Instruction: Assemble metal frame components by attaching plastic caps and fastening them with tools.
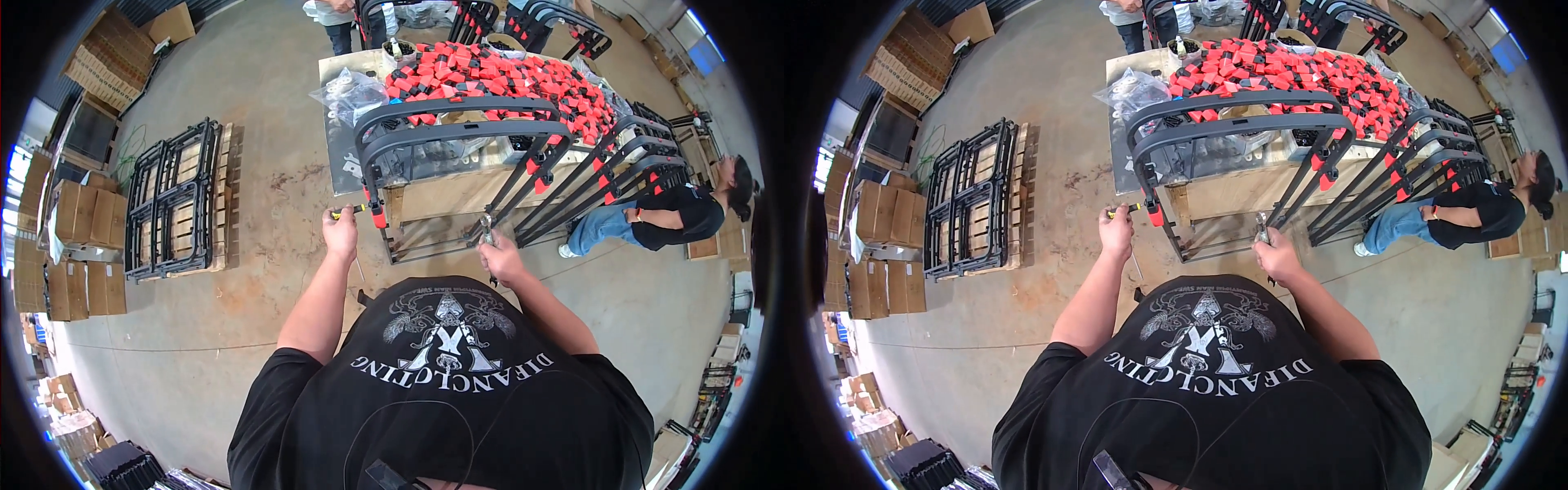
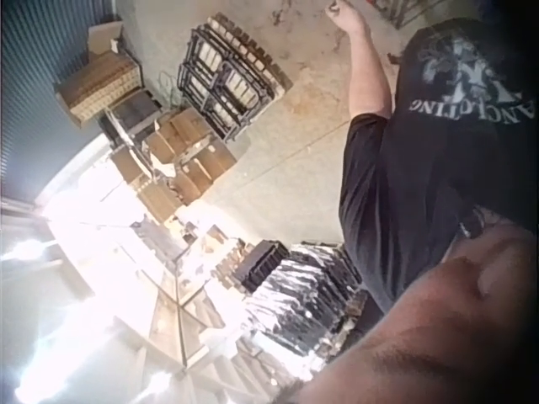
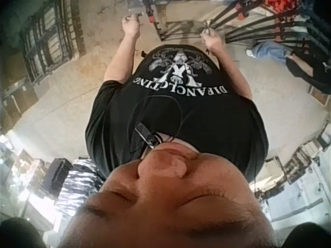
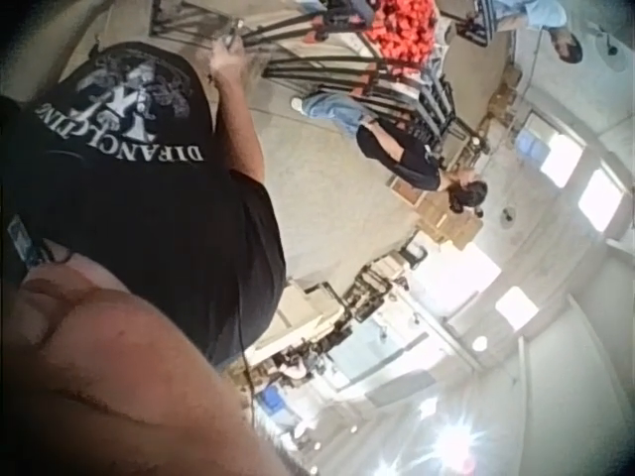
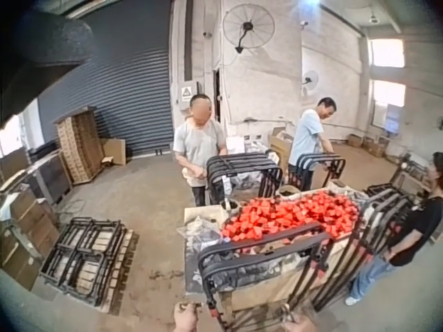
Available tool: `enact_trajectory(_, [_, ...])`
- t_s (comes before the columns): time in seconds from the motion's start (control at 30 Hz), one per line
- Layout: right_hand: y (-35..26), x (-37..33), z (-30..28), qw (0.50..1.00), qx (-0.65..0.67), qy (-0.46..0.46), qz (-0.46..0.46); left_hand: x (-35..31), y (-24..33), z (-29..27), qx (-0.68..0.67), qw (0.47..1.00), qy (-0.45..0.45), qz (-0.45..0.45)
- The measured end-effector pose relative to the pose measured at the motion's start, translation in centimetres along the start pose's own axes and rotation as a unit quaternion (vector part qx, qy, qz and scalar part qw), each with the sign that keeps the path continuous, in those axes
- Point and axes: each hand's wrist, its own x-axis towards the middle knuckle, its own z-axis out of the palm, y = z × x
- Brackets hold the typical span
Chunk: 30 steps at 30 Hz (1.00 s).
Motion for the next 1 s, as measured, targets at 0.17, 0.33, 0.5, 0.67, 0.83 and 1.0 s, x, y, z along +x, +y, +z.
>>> enact_trajectory(0.17, [0.1,-1.2,1.8,0.999,-0.036,0.015,0.000,-0.1,0.4,-0.2,-0.042,0.997,-0.048,-0.043])
enact_trajectory(0.33, [0.1,-2.7,3.1,0.994,-0.095,0.046,0.007,0.9,-0.2,-1.1,-0.121,0.982,-0.082,-0.116])
enact_trajectory(0.5, [0.9,-3.4,3.1,0.991,-0.114,0.067,0.025,1.6,-1.0,-1.3,-0.180,0.957,-0.106,-0.201])
enact_trajectory(0.67, [1.7,-4.2,3.6,0.990,-0.119,0.072,0.024,2.0,-1.6,-1.3,-0.242,0.918,-0.146,-0.277])
enact_trajectory(0.83, [2.0,-4.6,4.1,0.987,-0.141,0.063,0.032,1.6,-2.5,-2.2,0.009,0.995,-0.100,0.011])
enact_trajectory(1.0, [3.2,-2.9,4.1,0.988,-0.145,0.045,0.027,1.8,-1.1,-2.5,0.078,0.979,-0.152,0.113])
